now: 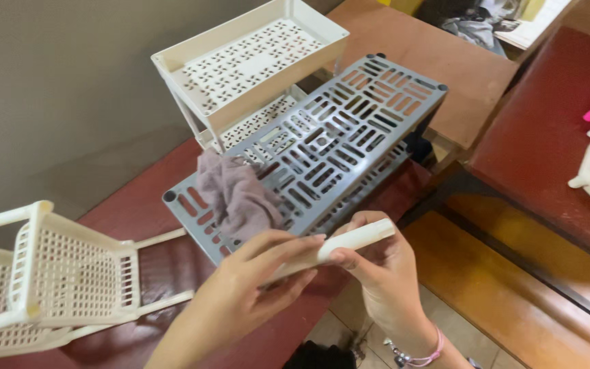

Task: The person disassembles a white plastic basket by removing its corner connectors and rods, then reassembles it by inserting the rods and snapping the connectors back into place. The person also wipes the basket with a cloth during the process.

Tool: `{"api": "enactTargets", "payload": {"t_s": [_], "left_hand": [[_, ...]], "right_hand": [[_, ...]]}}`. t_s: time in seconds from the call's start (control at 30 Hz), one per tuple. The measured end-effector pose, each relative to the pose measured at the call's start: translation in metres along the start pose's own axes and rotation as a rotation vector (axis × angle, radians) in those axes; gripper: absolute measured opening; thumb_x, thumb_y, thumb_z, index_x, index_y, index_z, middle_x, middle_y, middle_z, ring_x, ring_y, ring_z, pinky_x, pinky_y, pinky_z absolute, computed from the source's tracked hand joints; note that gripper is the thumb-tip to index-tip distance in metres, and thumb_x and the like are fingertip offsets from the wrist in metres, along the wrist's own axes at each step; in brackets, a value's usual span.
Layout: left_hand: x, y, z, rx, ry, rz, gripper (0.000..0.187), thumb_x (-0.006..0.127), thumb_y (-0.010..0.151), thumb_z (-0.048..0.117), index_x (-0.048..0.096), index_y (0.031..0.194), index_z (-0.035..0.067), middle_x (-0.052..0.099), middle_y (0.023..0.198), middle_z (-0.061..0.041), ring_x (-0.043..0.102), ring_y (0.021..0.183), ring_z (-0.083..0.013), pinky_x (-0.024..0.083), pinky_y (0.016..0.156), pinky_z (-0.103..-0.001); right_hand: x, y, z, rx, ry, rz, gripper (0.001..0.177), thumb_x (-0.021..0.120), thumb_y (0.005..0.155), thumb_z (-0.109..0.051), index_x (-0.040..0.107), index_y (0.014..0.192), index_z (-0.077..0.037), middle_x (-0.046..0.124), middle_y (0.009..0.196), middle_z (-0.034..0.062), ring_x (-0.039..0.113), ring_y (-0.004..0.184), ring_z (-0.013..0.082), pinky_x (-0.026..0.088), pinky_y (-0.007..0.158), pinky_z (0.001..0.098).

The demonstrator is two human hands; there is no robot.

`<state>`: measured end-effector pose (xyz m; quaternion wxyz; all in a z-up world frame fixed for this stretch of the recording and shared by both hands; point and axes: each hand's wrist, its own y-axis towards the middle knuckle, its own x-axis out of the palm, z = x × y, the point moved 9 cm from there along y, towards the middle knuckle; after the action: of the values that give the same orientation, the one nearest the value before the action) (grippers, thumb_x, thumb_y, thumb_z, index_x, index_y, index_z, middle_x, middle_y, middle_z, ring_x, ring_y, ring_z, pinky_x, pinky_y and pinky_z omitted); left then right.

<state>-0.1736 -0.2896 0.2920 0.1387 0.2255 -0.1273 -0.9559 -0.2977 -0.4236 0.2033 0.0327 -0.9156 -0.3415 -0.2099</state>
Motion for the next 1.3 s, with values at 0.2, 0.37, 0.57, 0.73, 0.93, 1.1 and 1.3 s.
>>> {"api": "enactTargets", "payload": {"t_s": [0.2, 0.37, 0.57, 0.73, 0.93, 1.1, 1.3], "left_hand": [[0.114, 0.067, -0.014, -0.151, -0.581, 0.161, 0.041, 0.071, 0.093, 0.002, 0.064, 0.133, 0.001, 0.074, 0.123, -0.011, 0.071, 0.105, -0.0118, 0.058, 0.085, -0.025], [0.213, 0.147, -0.044, -0.182, -0.910, 0.117, 0.028, 0.073, 0.094, 0.002, 0.064, 0.120, -0.005, 0.073, 0.125, -0.014, 0.070, 0.111, -0.0133, 0.057, 0.098, -0.026], [0.337, 0.230, -0.088, -0.357, -0.854, -0.003, 0.032, 0.078, 0.089, 0.007, 0.071, 0.118, -0.005, 0.076, 0.108, -0.010, 0.070, 0.099, -0.0138, 0.057, 0.084, -0.026], [0.419, 0.274, -0.084, -0.217, -0.786, -0.083, 0.033, 0.080, 0.087, 0.006, 0.069, 0.117, -0.004, 0.073, 0.110, -0.007, 0.069, 0.101, -0.0116, 0.058, 0.087, -0.024], [0.466, 0.316, -0.060, -0.041, -0.553, -0.070, 0.029, 0.078, 0.088, 0.008, 0.070, 0.115, 0.000, 0.071, 0.110, -0.006, 0.071, 0.101, -0.0120, 0.061, 0.086, -0.026], [0.453, 0.336, -0.010, 0.273, -0.161, 0.070, 0.030, 0.083, 0.085, 0.008, 0.074, 0.114, 0.005, 0.076, 0.108, -0.008, 0.072, 0.096, -0.0171, 0.058, 0.082, -0.029], [0.451, 0.347, 0.025, 0.306, -0.227, -0.104, 0.037, 0.081, 0.086, 0.007, 0.071, 0.122, 0.005, 0.077, 0.115, -0.010, 0.076, 0.104, -0.0186, 0.061, 0.085, -0.029]], "right_hand": [[-0.126, 0.011, -0.067, -0.164, -0.168, 0.152, 0.044, 0.083, 0.083, -0.002, 0.058, 0.120, -0.002, 0.065, 0.106, 0.0051, 0.065, 0.097, 0.0129, 0.054, 0.085, 0.0274], [-0.233, 0.019, -0.102, -0.188, -0.090, 0.320, 0.036, 0.071, 0.093, -0.008, 0.056, 0.125, -0.003, 0.066, 0.100, 0.0090, 0.071, 0.084, 0.0198, 0.059, 0.076, 0.0340], [-0.361, 0.009, -0.133, -0.124, -0.234, 0.542, 0.030, 0.066, 0.099, -0.011, 0.061, 0.123, 0.005, 0.069, 0.104, 0.0110, 0.070, 0.089, 0.0171, 0.062, 0.084, 0.0362], [-0.448, -0.011, -0.156, -0.159, -0.304, 0.660, 0.030, 0.068, 0.095, -0.005, 0.062, 0.122, 0.005, 0.070, 0.109, 0.0102, 0.072, 0.096, 0.0169, 0.061, 0.090, 0.0339], [-0.513, -0.011, -0.174, -0.313, -0.393, 0.763, 0.039, 0.072, 0.092, -0.004, 0.058, 0.128, 0.003, 0.066, 0.119, 0.0093, 0.069, 0.105, 0.0149, 0.059, 0.093, 0.0301], [-0.522, -0.013, -0.193, -0.340, -0.771, 0.855, 0.048, 0.076, 0.088, -0.009, 0.062, 0.133, -0.003, 0.060, 0.125, 0.0047, 0.064, 0.109, 0.0137, 0.059, 0.084, 0.0295], [-0.468, -0.007, -0.232, -0.551, -1.574, 0.738, 0.041, 0.089, 0.079, -0.013, 0.073, 0.116, -0.015, 0.064, 0.114, 0.0102, 0.061, 0.095, 0.0208, 0.054, 0.083, 0.0349]]}}
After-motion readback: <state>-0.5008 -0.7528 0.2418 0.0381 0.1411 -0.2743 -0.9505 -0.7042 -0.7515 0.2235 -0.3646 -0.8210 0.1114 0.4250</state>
